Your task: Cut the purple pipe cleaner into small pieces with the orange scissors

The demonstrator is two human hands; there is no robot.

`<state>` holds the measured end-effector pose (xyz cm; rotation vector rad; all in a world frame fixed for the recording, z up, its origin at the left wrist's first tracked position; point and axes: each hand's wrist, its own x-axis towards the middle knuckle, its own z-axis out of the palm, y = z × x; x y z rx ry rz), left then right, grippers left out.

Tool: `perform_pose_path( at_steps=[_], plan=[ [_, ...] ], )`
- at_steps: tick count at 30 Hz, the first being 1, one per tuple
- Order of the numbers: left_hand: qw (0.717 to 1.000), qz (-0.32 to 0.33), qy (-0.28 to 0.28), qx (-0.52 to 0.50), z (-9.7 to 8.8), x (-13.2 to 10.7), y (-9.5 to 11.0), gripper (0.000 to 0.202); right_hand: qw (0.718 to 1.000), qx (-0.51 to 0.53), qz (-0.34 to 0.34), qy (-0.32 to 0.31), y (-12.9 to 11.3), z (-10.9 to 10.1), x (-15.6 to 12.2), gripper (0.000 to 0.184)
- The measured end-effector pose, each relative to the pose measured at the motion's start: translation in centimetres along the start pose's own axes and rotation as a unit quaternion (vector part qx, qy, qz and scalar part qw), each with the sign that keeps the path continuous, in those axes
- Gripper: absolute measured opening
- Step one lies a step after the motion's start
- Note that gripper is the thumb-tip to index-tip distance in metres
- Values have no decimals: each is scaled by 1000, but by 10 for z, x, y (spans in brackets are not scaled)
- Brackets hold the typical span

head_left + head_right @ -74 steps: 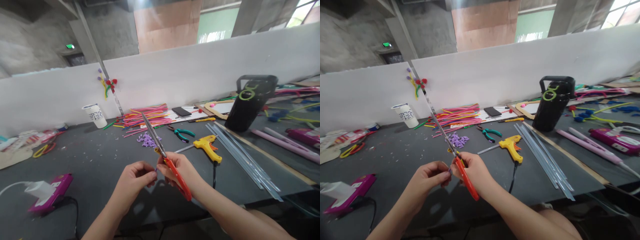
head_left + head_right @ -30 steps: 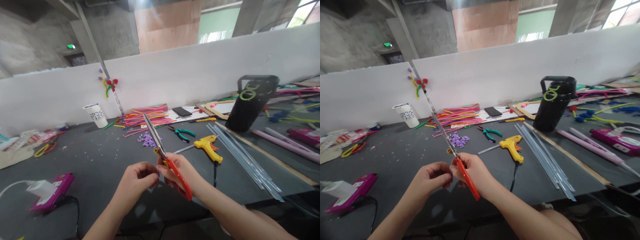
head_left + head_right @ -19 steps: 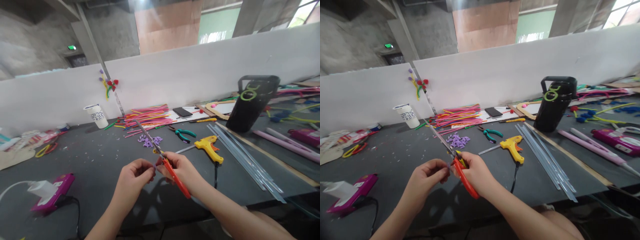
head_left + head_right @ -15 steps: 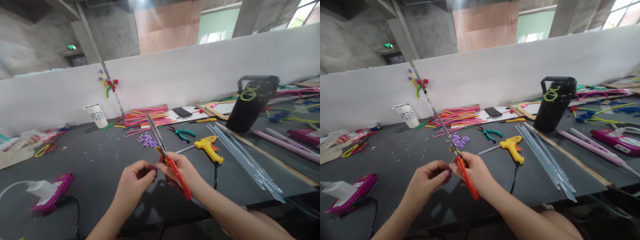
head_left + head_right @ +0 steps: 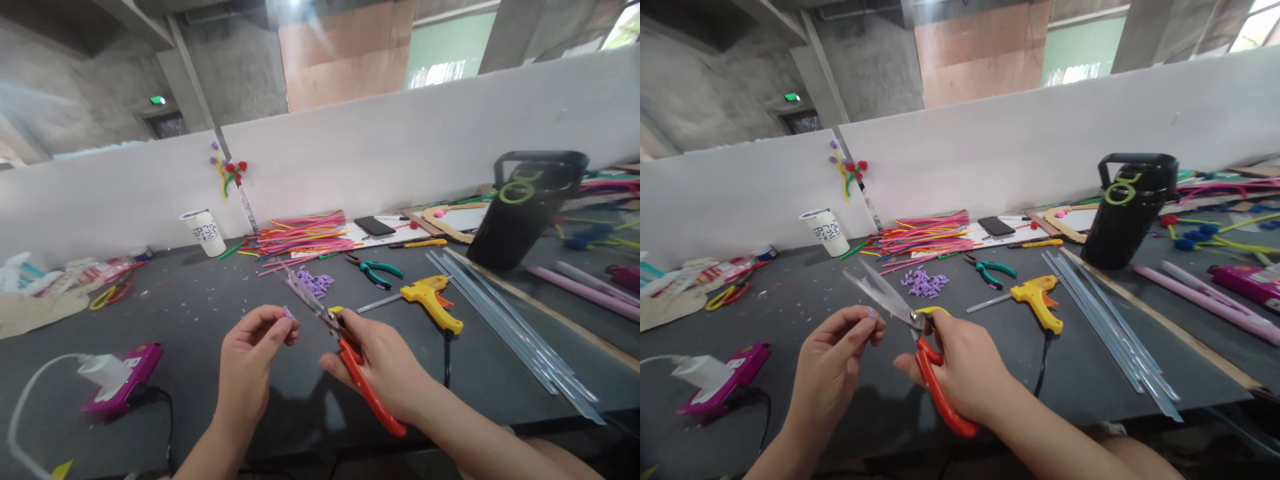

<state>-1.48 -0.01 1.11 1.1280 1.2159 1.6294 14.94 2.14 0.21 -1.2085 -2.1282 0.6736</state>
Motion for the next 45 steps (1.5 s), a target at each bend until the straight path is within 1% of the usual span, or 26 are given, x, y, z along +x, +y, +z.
perform_pose_path(
  at_steps=[2, 4, 9, 13, 22, 29, 34, 42, 45],
  plan=[
    [999, 16, 12, -30, 0, 0, 3, 1, 996, -85, -24, 10, 2, 2, -3, 34],
    [998, 29, 13, -53, 0, -1, 6, 3, 989, -137, -46, 15, 6, 6, -5, 34],
    [998, 32, 18, -49, -3, -2, 8, 3, 979, -189, -77, 20, 9, 11, -6, 31],
    [998, 31, 21, -50, -4, -2, 7, 3, 975, -202, -91, 35, 7, 12, -7, 31],
    [997, 35, 9, -65, -3, -2, 7, 6, 968, -215, -111, 62, 9, 15, -6, 36],
    [996, 29, 10, -83, -3, -2, 8, 6, 967, -221, -109, 62, 9, 15, -6, 39],
    [995, 35, 5, -97, -3, -2, 8, 6, 964, -226, -120, 73, 11, 16, -7, 39],
    [993, 43, 13, -113, -3, 0, 7, 4, 960, -226, -135, 92, 12, 16, -6, 36],
    [992, 43, 13, -115, -3, 0, 8, 4, 966, -209, -127, 87, 12, 16, -5, 35]
  ],
)
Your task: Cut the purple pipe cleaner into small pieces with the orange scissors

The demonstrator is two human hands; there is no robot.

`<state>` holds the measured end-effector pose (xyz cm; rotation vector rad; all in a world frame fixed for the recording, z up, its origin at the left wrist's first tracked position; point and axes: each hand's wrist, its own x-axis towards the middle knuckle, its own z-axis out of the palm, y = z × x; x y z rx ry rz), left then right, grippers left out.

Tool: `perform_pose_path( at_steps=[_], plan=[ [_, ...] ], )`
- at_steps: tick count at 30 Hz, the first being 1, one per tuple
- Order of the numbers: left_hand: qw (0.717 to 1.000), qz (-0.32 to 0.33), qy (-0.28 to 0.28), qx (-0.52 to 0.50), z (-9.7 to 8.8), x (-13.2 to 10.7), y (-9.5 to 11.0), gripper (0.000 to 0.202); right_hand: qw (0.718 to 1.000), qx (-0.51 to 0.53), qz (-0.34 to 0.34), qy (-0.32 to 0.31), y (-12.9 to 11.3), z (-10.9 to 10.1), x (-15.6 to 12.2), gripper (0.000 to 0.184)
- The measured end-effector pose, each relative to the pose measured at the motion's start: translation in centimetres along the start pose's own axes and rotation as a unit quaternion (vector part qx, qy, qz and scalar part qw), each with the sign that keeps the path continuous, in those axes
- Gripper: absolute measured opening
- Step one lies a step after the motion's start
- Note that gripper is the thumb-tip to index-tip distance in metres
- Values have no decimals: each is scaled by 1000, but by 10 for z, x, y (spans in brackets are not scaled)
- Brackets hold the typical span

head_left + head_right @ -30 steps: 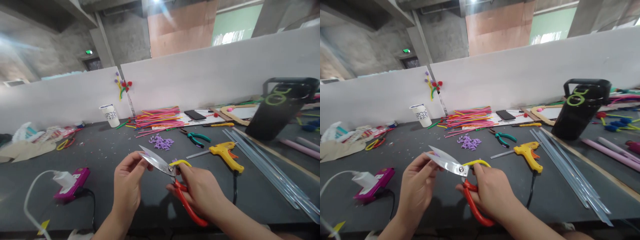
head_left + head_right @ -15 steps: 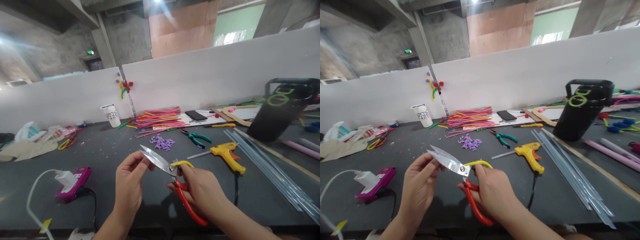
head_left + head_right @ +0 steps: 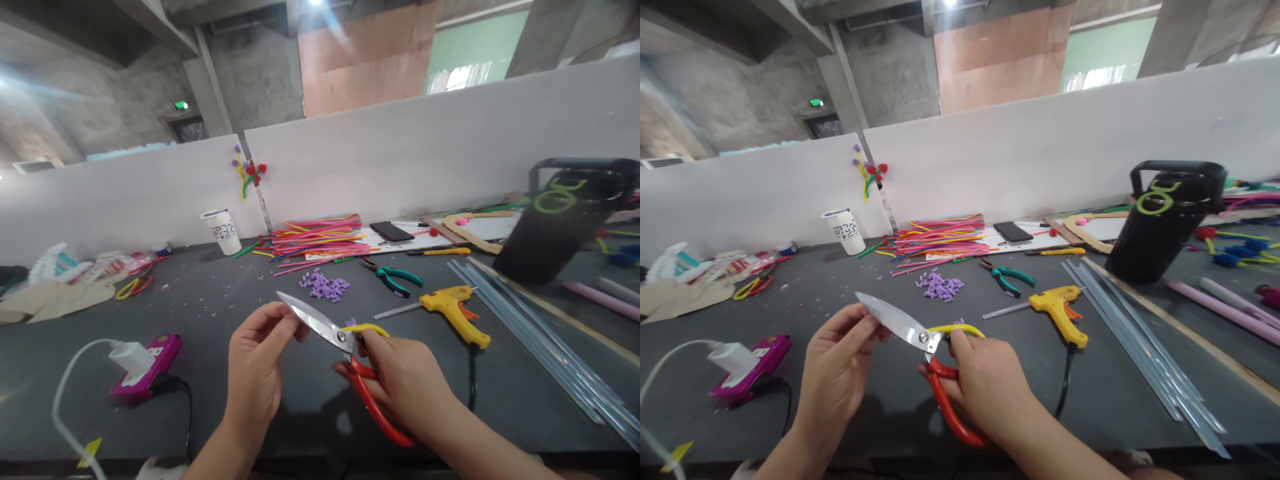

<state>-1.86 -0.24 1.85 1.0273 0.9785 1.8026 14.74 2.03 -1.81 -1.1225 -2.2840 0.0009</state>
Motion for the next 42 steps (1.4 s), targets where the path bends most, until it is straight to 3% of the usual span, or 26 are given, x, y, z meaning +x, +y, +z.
perform_pose_path(
  at_steps=[6, 13, 16, 17, 19, 21, 23, 28, 33, 39, 42],
  plan=[
    [999, -22, -12, 24, -1, 1, -3, 1, 982, 141, 96, -85, -2, -8, 6, 36],
    [994, -50, -49, 85, -5, 4, -8, 3, 975, 155, 131, -90, 0, -15, 11, 35],
    [976, -63, -97, 183, -9, 11, -17, 4, 965, 184, 160, -92, 6, -14, 13, 35],
    [960, -65, -119, 246, -11, 14, -22, 4, 963, 191, 170, -86, 9, -13, 14, 35],
    [898, -37, -178, 400, -12, 19, -32, 5, 961, 191, 190, -64, 17, -13, 16, 36],
    [800, 50, -237, 548, -11, 24, -44, 10, 960, 184, 207, -46, 25, -12, 19, 33],
    [770, 72, -260, 578, -7, 27, -54, 11, 960, 165, 223, -28, 32, -10, 21, 32],
    [728, 109, -299, 607, 10, 33, -78, 15, 962, 144, 233, -1, 42, -7, 20, 30],
    [712, 126, -310, 618, 15, 39, -86, 22, 960, 158, 231, 15, 46, -13, 17, 30],
    [718, 124, -233, 644, -3, 52, -69, 22, 948, 213, 235, 22, 54, -18, 15, 33],
    [722, 121, -226, 643, -5, 62, -67, 22, 937, 248, 245, 14, 57, -16, 16, 34]
  ],
)
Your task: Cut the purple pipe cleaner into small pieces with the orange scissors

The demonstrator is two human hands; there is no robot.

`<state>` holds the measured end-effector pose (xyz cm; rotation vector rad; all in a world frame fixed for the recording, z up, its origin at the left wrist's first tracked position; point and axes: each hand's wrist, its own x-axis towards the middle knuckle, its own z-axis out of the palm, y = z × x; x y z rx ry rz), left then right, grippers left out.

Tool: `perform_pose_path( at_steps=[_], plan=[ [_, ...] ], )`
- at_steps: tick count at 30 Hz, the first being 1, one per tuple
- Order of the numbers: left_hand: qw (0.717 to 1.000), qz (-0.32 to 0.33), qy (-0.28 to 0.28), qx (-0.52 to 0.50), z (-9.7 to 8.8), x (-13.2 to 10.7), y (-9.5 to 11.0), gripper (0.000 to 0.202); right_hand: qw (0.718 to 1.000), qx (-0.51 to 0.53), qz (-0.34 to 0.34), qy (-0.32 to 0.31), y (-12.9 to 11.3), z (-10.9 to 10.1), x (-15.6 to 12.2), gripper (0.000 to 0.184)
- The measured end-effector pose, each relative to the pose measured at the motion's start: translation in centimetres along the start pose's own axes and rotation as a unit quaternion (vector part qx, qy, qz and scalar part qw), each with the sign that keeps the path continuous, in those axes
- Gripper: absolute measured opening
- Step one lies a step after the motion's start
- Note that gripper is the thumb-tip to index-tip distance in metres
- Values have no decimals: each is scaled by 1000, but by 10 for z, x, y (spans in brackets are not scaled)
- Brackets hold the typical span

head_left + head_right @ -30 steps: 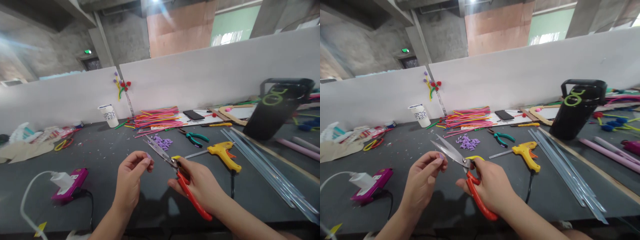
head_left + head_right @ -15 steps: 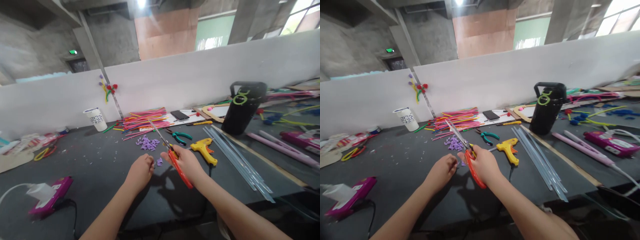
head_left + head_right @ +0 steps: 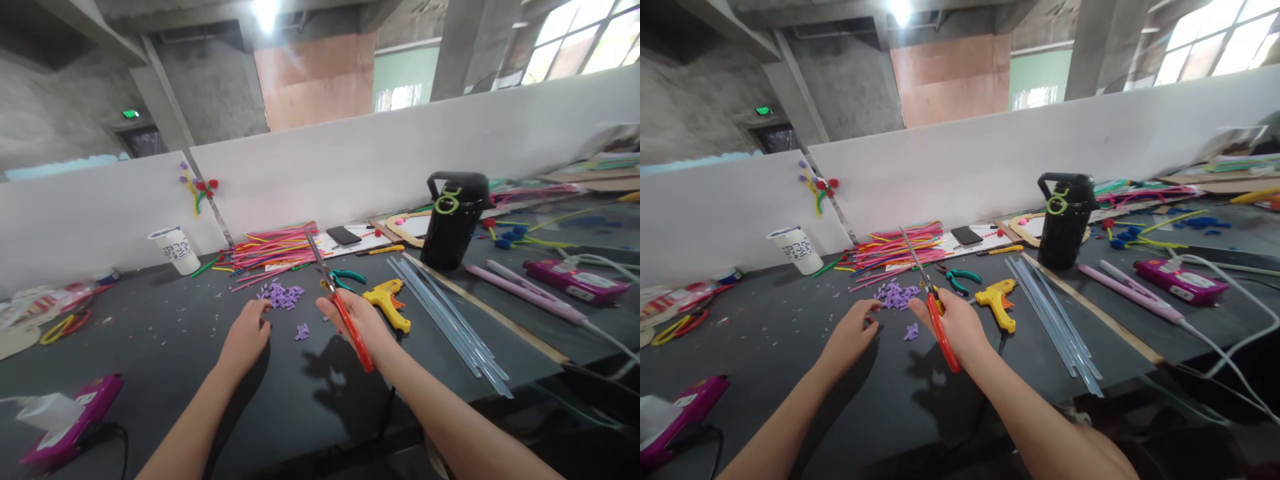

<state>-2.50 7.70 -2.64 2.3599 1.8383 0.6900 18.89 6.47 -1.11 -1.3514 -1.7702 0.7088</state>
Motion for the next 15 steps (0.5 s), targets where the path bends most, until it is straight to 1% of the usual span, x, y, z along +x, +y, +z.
perform_pose_path(
  at_steps=[3, 6, 11, 13, 15],
  plan=[
    [999, 27, -29, -2, 6, 15, 4, 17, 1000, 25, 3, -9, 1, 3, 2, 34],
    [998, 36, -48, 0, 17, 31, 13, 17, 999, 34, 2, -12, 0, 7, 2, 32],
    [998, 9, -51, -23, 35, 43, 17, 16, 999, 48, 7, -19, -5, 10, -1, 31],
    [998, -3, -50, -49, 37, 44, 16, 15, 998, 60, 13, -21, -5, 11, -2, 30],
    [995, -18, -46, -85, 34, 43, 15, 13, 996, 78, 21, -25, -5, 12, -2, 30]
  ],
)
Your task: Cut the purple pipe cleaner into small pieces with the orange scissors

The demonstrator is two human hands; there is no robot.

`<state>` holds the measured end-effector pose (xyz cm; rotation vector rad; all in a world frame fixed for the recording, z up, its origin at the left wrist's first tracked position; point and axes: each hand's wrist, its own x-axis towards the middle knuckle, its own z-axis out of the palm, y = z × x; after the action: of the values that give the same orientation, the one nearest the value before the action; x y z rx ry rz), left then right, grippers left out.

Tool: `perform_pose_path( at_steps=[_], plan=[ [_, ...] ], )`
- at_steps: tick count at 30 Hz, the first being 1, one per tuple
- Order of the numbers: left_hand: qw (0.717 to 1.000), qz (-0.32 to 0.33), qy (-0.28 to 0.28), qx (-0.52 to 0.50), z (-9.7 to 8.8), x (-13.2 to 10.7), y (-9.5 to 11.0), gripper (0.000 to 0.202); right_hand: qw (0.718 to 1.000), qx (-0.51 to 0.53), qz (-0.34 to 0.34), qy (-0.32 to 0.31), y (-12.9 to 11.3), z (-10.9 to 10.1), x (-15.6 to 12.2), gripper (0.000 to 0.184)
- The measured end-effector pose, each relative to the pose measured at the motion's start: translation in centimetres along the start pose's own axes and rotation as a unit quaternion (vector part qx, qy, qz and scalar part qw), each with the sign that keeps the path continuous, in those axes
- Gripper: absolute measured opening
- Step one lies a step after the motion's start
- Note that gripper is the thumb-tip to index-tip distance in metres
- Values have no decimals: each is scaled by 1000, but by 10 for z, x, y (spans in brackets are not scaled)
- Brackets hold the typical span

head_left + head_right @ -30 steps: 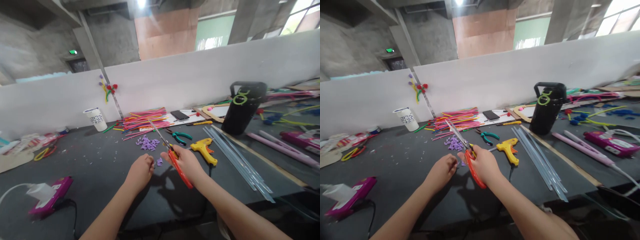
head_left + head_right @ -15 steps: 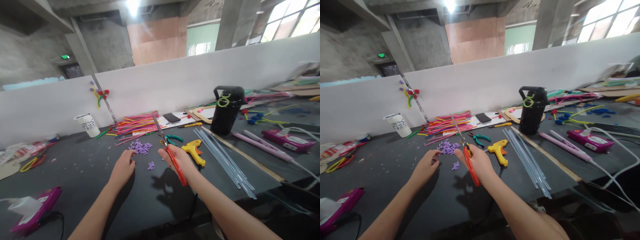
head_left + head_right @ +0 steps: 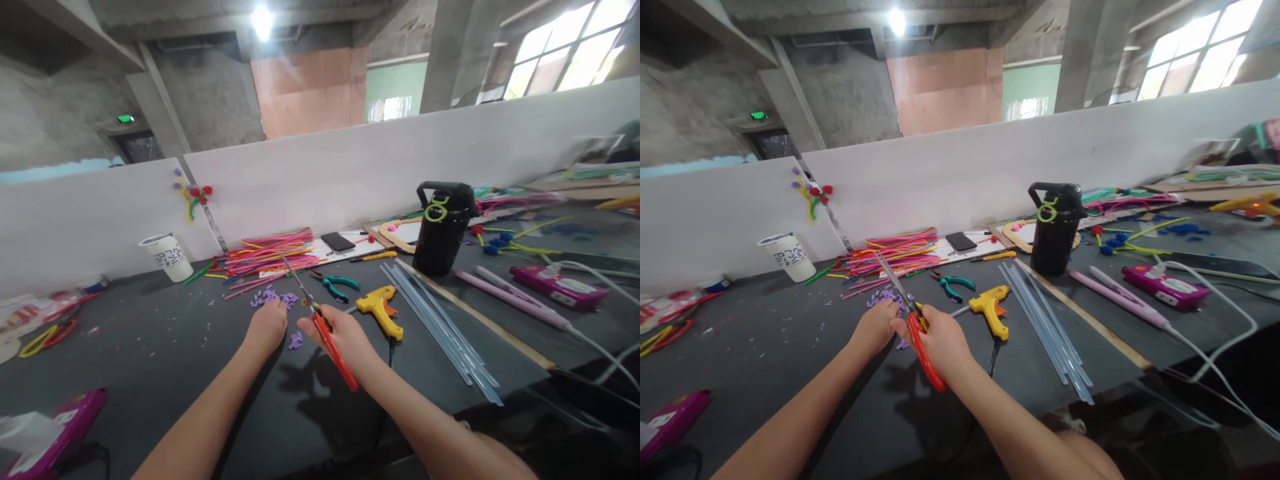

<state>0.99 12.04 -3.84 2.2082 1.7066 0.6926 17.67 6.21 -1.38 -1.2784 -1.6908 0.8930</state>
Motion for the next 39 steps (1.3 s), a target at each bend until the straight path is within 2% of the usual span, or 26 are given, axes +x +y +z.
perform_pose_path(
  at_steps=[3, 8, 10, 11, 13, 15, 20, 23, 25, 28, 29, 30, 32, 33, 35, 39],
  plan=[
    [997, -25, -2, -76, -12, -10, 6, 12, 999, 44, 18, -18, 0, 2, 1, 25],
    [966, -60, -69, -243, -38, -53, 29, 26, 984, 137, 50, -97, -10, 9, -1, 15],
    [875, -127, -110, -453, -44, -69, 38, 21, 976, 173, 51, -124, -16, 11, -5, 16],
    [837, -151, -115, -512, -45, -75, 42, 20, 972, 187, 50, -132, -19, 12, -7, 17],
    [794, -177, -112, -570, -46, -83, 46, 18, 967, 206, 49, -142, -23, 13, -10, 18],
    [781, -185, -106, -587, -46, -86, 48, 17, 964, 216, 52, -145, -24, 14, -12, 18],
    [784, -193, -105, -580, -45, -89, 50, 14, 959, 237, 71, -137, -26, 18, -13, 16],
    [797, -192, -83, -566, -49, -89, 43, 22, 959, 248, 88, -107, -29, 23, -13, 13],
    [832, -176, -59, -523, -54, -87, 32, 22, 959, 256, 83, -85, -32, 24, -14, 10],
    [926, -139, 22, -349, -64, -82, 13, 12, 957, 270, 63, -87, -36, 24, -14, 8],
    [947, -134, 56, -287, -67, -80, 8, 10, 956, 273, 60, -92, -36, 24, -14, 10],
    [954, -132, 73, -261, -70, -79, 5, 10, 955, 275, 60, -99, -36, 24, -15, 12],
    [955, -118, 82, -258, -73, -79, 4, 15, 953, 274, 62, -113, -35, 24, -15, 15],
    [951, -113, 67, -279, -73, -80, 6, 18, 953, 272, 63, -118, -35, 24, -16, 16],
    [936, -118, 15, -331, -71, -84, 15, 17, 953, 266, 69, -126, -34, 24, -17, 13],
    [879, -127, -98, -450, -61, -92, 33, 21, 958, 230, 84, -151, -34, 24, -18, 7]
  ],
)
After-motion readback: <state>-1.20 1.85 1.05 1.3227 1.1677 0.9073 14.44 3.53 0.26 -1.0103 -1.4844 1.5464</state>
